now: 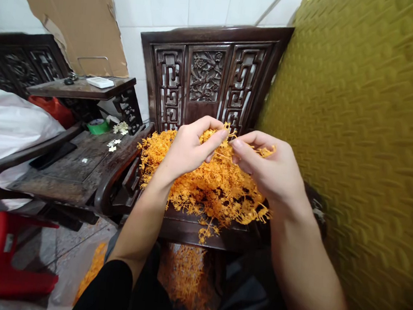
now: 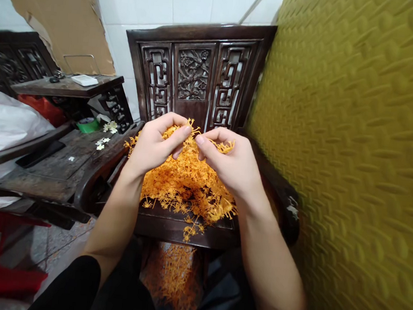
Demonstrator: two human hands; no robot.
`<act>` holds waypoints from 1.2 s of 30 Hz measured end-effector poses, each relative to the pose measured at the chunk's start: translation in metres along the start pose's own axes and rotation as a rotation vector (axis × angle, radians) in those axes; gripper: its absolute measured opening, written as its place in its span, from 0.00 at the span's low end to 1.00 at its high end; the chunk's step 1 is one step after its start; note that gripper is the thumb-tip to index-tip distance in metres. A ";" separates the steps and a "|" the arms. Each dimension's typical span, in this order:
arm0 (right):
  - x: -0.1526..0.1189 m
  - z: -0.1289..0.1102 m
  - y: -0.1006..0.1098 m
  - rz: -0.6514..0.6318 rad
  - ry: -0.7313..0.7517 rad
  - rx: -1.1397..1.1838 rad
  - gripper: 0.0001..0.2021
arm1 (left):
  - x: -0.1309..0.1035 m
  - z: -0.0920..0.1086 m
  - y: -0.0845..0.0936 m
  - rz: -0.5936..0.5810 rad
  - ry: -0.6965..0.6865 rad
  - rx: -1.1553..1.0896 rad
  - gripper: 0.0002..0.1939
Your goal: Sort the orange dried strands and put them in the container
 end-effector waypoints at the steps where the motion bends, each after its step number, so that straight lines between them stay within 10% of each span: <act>1: 0.001 0.000 0.000 0.019 0.032 -0.037 0.16 | 0.000 -0.001 -0.002 -0.011 0.029 -0.026 0.10; 10: 0.003 0.003 -0.007 0.051 0.028 -0.278 0.19 | 0.003 -0.003 -0.012 -0.079 -0.047 -0.203 0.16; 23: -0.002 0.004 -0.012 -0.004 -0.070 0.047 0.16 | 0.002 -0.002 -0.006 -0.042 -0.060 -0.182 0.05; 36: -0.007 0.001 -0.015 -0.004 -0.124 0.235 0.18 | 0.005 -0.006 -0.008 -0.015 -0.036 -0.381 0.17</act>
Point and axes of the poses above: each hand's wrist, its own x-axis towards the middle knuckle, its own y-axis out of the back of the hand, z = x × y, the point moved 5 cm from there along x, towards the middle knuckle, and after that the axes turned 1 degree about -z, right-handed, at the moved point
